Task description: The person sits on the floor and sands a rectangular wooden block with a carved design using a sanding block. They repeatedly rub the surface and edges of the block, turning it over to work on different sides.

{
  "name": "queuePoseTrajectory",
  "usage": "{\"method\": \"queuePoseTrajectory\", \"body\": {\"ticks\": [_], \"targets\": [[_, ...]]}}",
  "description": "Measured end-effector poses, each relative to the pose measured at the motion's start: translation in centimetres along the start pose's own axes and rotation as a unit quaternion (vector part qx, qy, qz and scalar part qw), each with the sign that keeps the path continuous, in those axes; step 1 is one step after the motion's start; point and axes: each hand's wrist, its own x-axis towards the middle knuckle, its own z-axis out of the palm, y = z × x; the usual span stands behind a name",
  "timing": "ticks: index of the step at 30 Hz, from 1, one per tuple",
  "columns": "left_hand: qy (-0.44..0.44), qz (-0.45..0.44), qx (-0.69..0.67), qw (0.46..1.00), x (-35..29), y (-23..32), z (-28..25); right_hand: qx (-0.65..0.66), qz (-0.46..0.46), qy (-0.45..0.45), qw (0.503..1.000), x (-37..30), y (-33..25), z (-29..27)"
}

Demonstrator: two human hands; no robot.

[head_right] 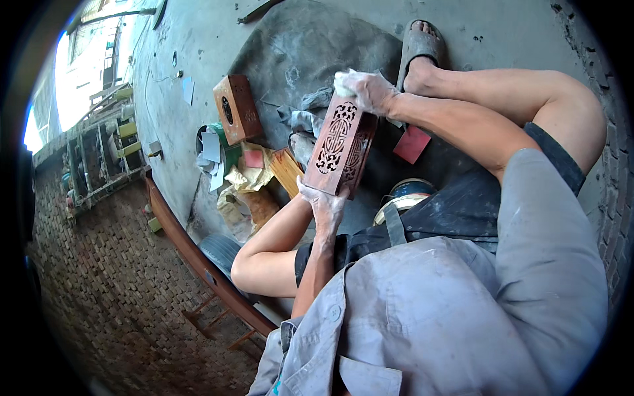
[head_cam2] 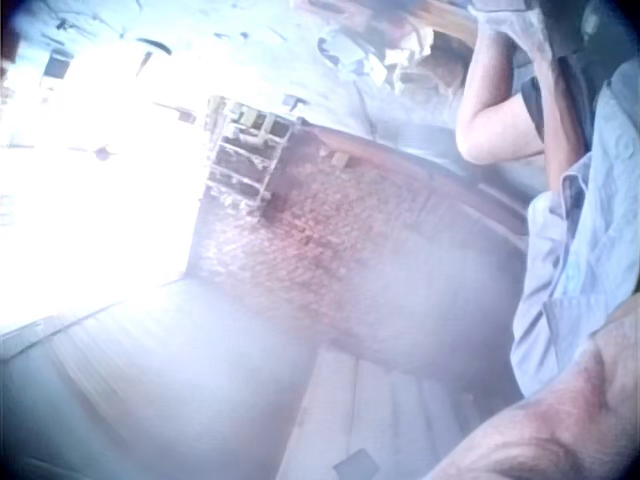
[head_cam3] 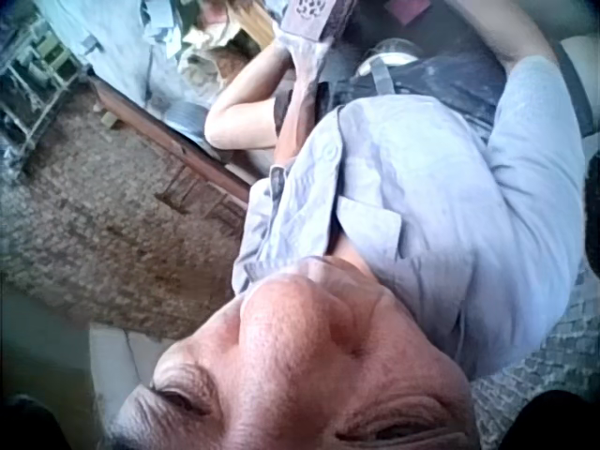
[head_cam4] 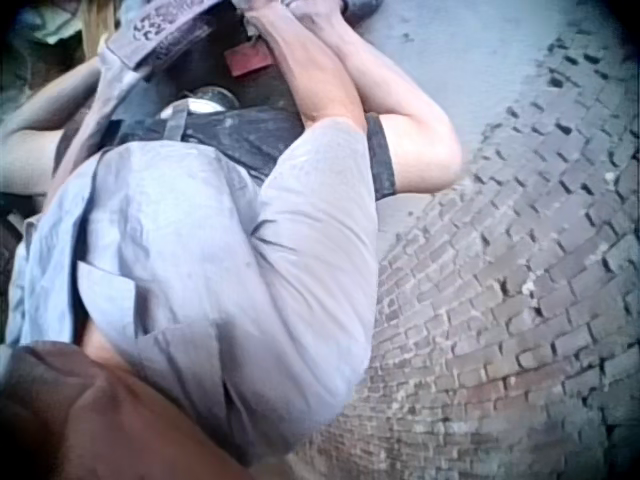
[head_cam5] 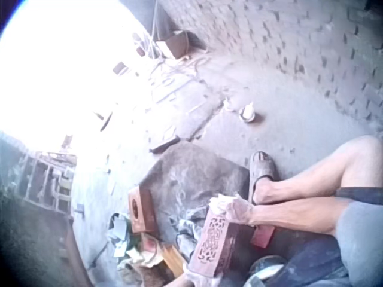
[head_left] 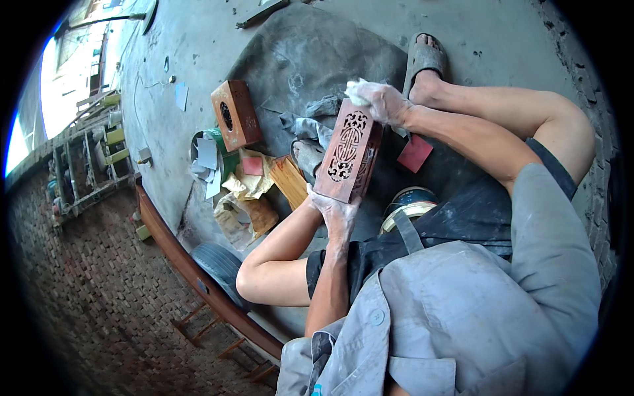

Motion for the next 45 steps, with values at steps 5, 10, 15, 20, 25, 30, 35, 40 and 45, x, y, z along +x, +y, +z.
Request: {"method": "queuePoseTrajectory", "body": {"ticks": [5,10,15,20,25,30,35,40,45], "targets": [[-0.089,0.050,0.156,0.982,-0.6,-0.4,-0.1,0.002,-0.048,-0.086,0.995,-1.5,-1.3,1.3],[-0.082,0.022,0.060,0.995,-0.9,1.5,0.3,-0.062,0.003,-0.111,0.992,-1.1,-0.4,1.9],[-0.135,0.047,0.081,0.986,-0.9,2.4,-0.6,-0.075,-0.130,-0.108,0.983,-2.8,-8.4,1.8],[-0.088,0.033,0.072,0.993,-0.8,3.6,-0.6,-0.034,0.008,-0.181,0.983,1.8,-4.4,0.8],[-0.100,0.100,0.043,0.989,-0.1,1.4,0.5,0.018,-0.120,-0.113,0.986,-3.2,-13.6,2.8],[-0.074,0.069,0.144,0.984,-0.7,3.3,-0.3,-0.082,-0.096,-0.151,0.980,-0.8,-11.0,3.5],[0.070,0.059,0.005,0.996,-2.4,2.5,2.4,0.001,-0.205,-0.052,0.977,-4.3,-17.0,3.1],[0.053,0.085,0.101,0.990,-0.7,2.9,1.7,-0.083,-0.132,-0.170,0.973,-2.2,-12.0,1.6],[0.038,0.053,0.002,0.998,-1.5,2.4,1.9,-0.055,-0.161,-0.136,0.976,-4.2,-16.8,1.5]]}}
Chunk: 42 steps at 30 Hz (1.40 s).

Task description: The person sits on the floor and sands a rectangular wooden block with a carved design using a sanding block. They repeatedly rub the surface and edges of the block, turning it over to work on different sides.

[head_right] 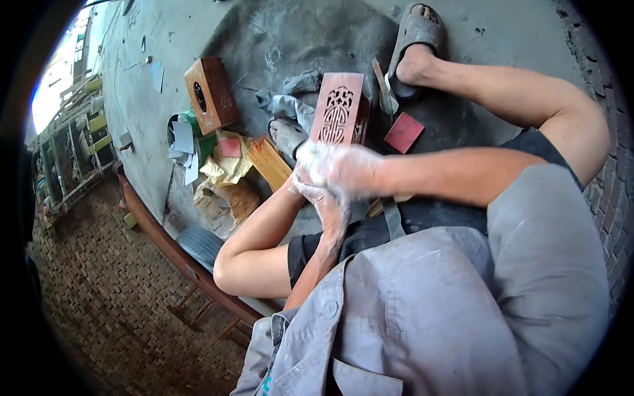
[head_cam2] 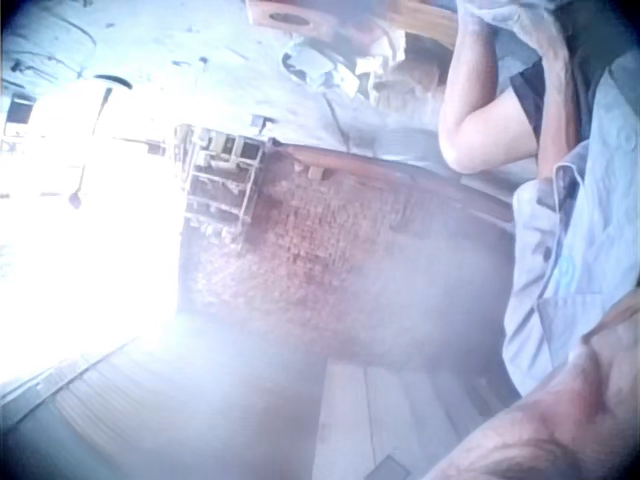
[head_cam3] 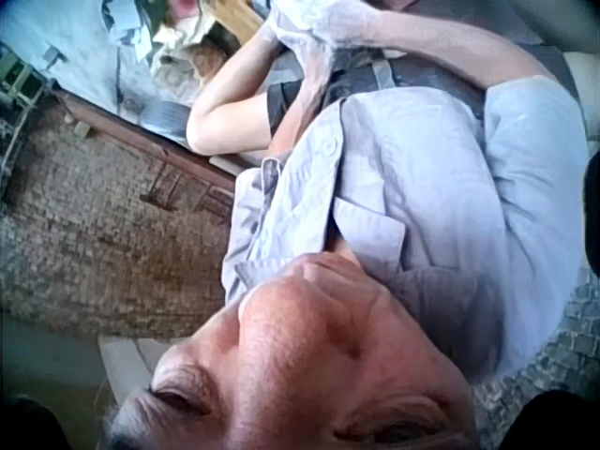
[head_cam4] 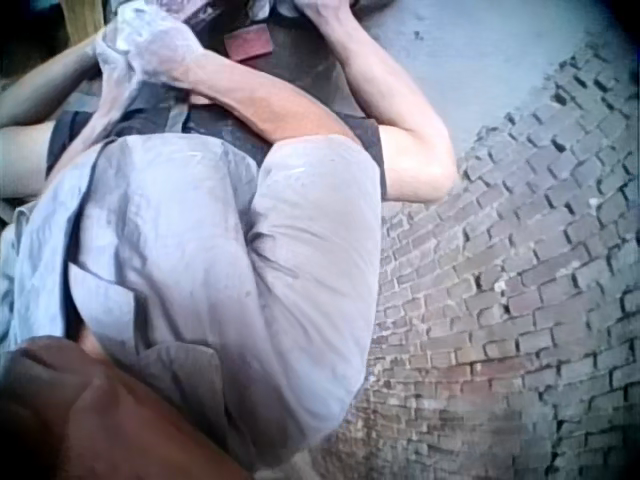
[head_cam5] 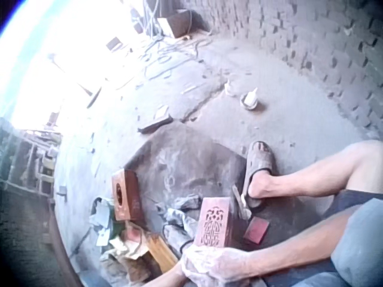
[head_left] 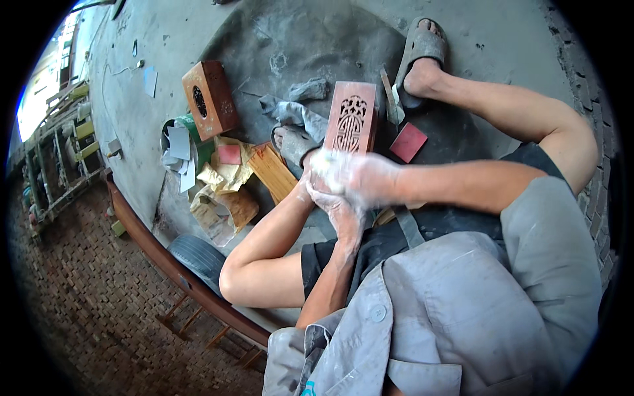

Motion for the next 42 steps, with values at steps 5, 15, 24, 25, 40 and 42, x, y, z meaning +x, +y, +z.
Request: {"method": "queuePoseTrajectory", "body": {"ticks": [5,15,24,25,40,42], "targets": [[-0.093,-0.025,0.032,0.995,-0.8,-1.7,-0.5,0.015,0.172,-0.159,0.972,1.5,10.2,-0.8],[-0.053,-0.049,0.024,0.997,-0.7,-0.4,-0.4,-0.033,0.143,-0.050,0.988,-0.1,11.0,-1.1],[-0.048,-0.060,0.071,0.995,-3.5,-2.9,-1.5,-0.001,0.005,-0.043,0.999,0.6,6.0,1.0],[-0.067,-0.032,0.043,0.996,-1.2,-1.4,-0.4,-0.078,0.062,-0.039,0.994,-1.1,9.9,0.4],[-0.133,-0.031,0.010,0.991,-1.1,-3.2,0.9,0.038,0.069,0.010,0.997,-2.5,2.6,0.8],[-0.120,-0.044,0.013,0.992,-1.5,-3.1,0.4,-0.012,0.011,-0.011,1.000,-1.5,4.5,-0.4]]}}
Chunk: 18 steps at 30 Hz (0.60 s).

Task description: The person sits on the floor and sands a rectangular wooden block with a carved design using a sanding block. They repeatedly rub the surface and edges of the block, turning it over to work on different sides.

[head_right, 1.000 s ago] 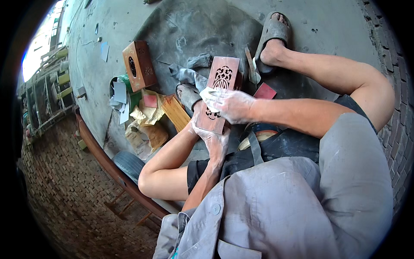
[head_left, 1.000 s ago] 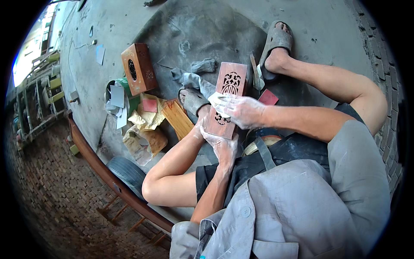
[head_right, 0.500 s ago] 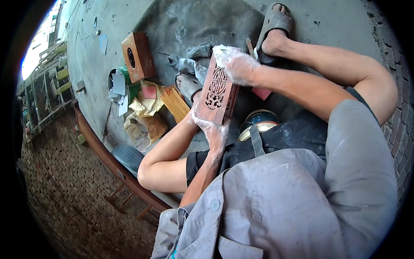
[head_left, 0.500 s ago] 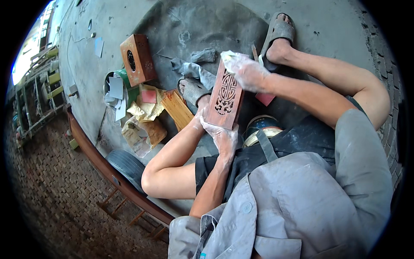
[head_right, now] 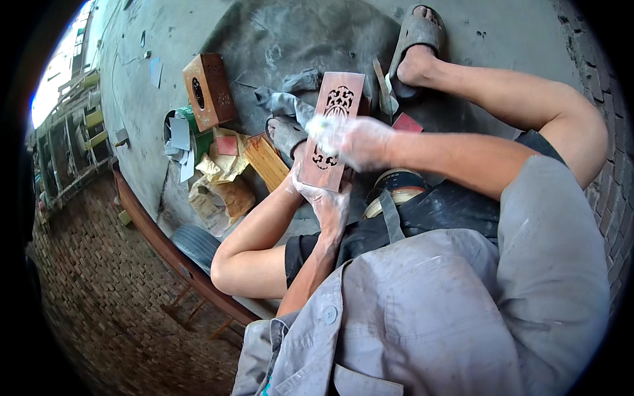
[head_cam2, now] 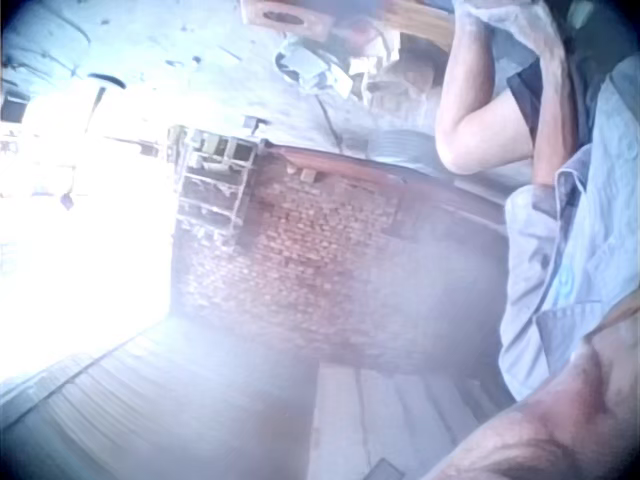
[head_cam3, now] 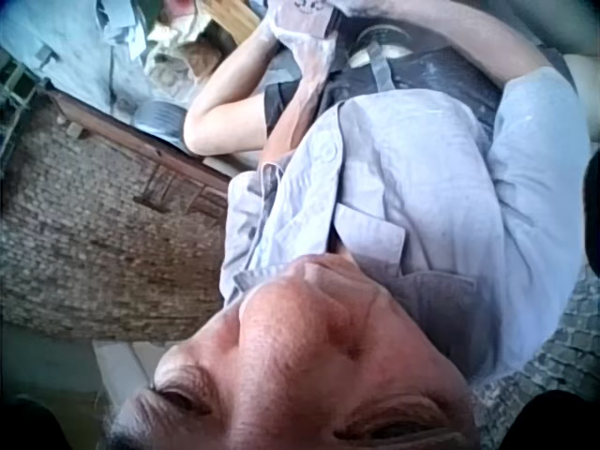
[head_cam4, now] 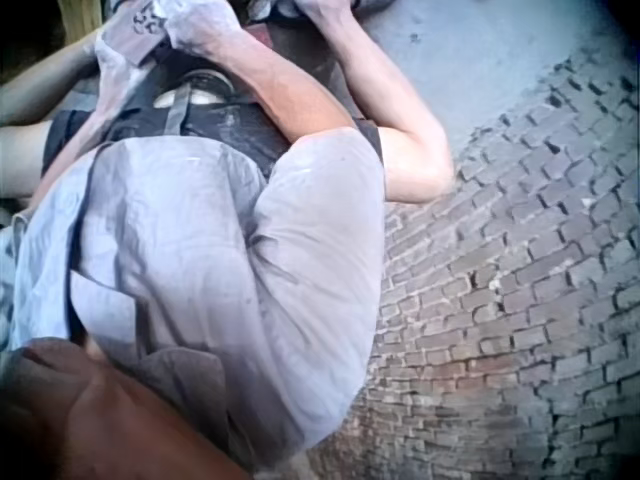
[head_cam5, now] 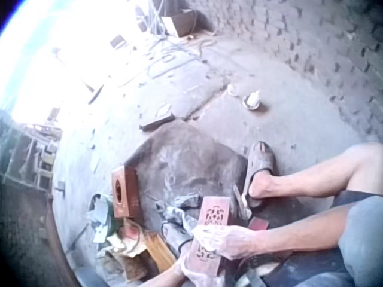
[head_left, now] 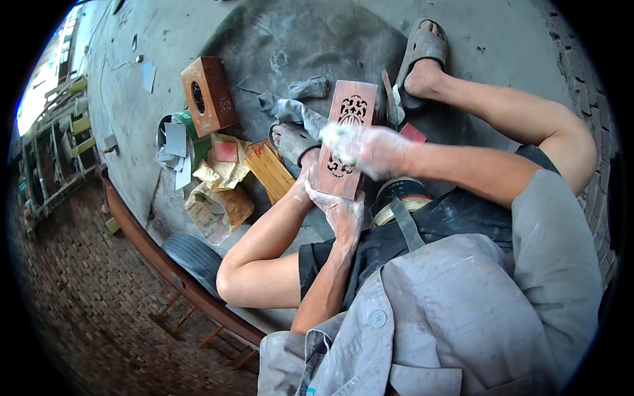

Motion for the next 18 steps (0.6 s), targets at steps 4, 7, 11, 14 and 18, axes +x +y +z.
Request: {"method": "queuePoseTrajectory", "body": {"ticks": [4,7,11,14,18], "targets": [[0.002,-0.003,0.010,1.000,-0.3,0.2,-0.5,-0.045,0.033,0.010,0.998,-0.2,-1.0,2.1],[-0.004,0.020,-0.035,0.999,0.5,1.1,-0.8,0.053,0.019,0.004,0.998,-1.0,-2.8,1.7],[0.015,0.034,0.018,0.999,1.3,0.4,-0.2,-0.066,0.053,0.003,0.996,0.6,1.1,0.2],[0.006,0.027,0.025,0.999,0.4,0.8,-0.6,0.047,0.046,0.034,0.997,-0.7,-3.8,0.8],[0.057,0.023,0.021,0.998,-0.2,0.7,-0.4,-0.028,0.055,0.012,0.998,-0.9,1.4,0.5]]}}
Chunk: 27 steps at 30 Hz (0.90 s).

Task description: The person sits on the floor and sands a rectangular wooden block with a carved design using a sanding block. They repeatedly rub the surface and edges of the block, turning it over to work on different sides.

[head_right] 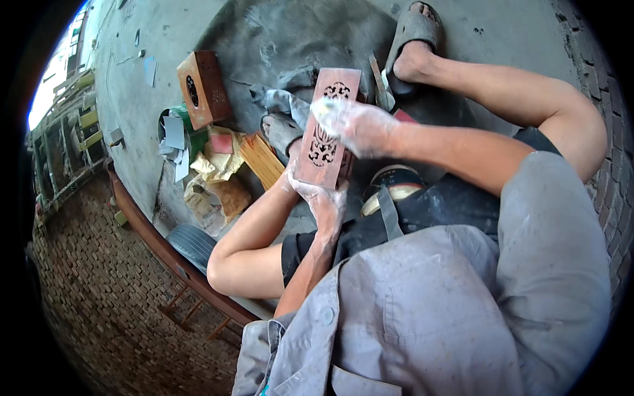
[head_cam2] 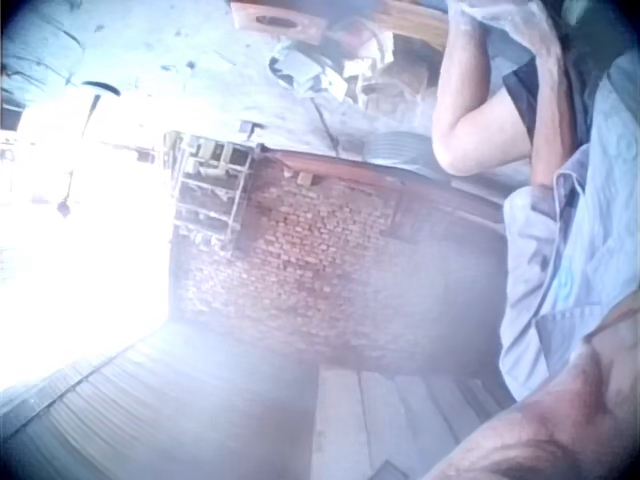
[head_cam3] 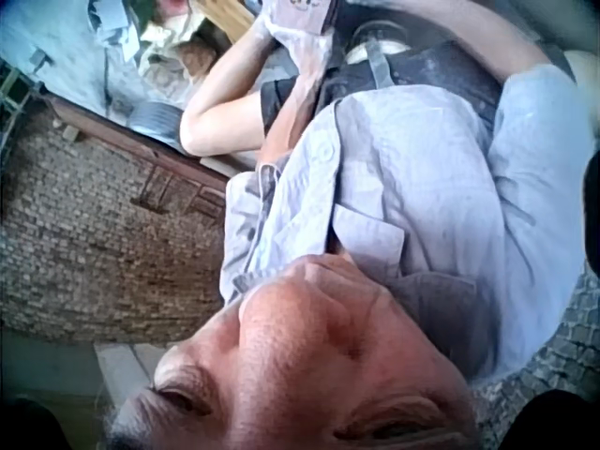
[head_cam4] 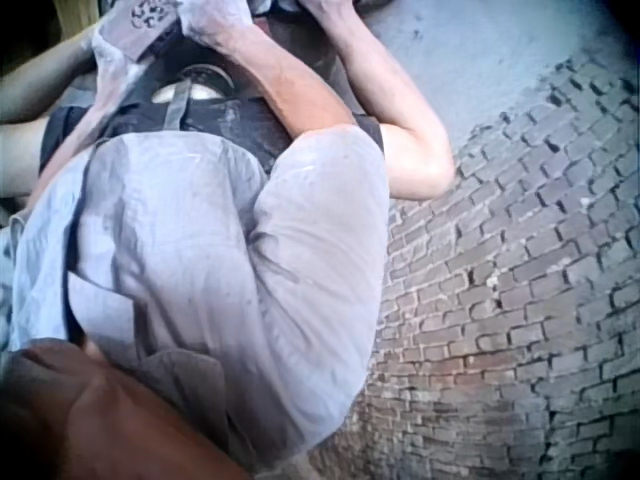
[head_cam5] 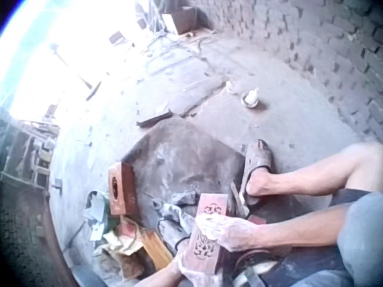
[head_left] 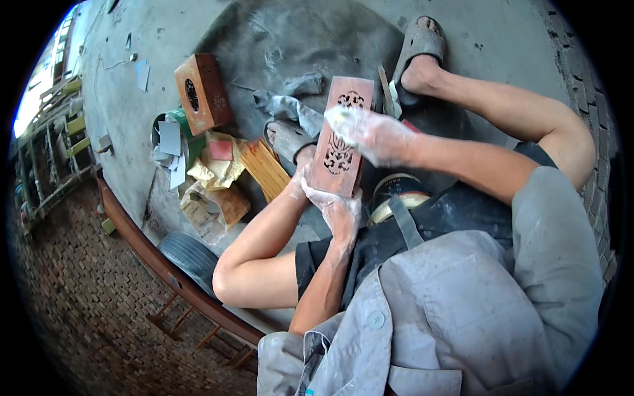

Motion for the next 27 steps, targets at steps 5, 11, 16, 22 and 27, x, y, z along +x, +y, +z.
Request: {"method": "queuePoseTrajectory", "body": {"ticks": [5,11,16,22,27], "targets": [[-0.050,-0.054,-0.020,0.997,-0.5,0.7,-0.6,0.041,-0.053,-0.008,0.998,-0.9,-4.7,-0.5],[-0.019,-0.030,-0.022,0.999,-0.2,-0.1,0.5,-0.030,-0.043,-0.034,0.998,-0.7,-4.0,-0.8],[-0.038,-0.026,0.000,0.999,-0.1,0.8,-0.6,-0.074,-0.064,-0.009,0.995,0.1,0.8,-0.3],[-0.033,-0.032,0.036,0.998,-0.5,-0.9,0.6,-0.022,-0.034,0.008,0.999,-0.4,-2.2,0.4],[-0.066,-0.009,0.032,0.997,1.5,0.5,-0.2,-0.010,-0.044,-0.022,0.999,-0.9,-0.6,-1.2]]}}
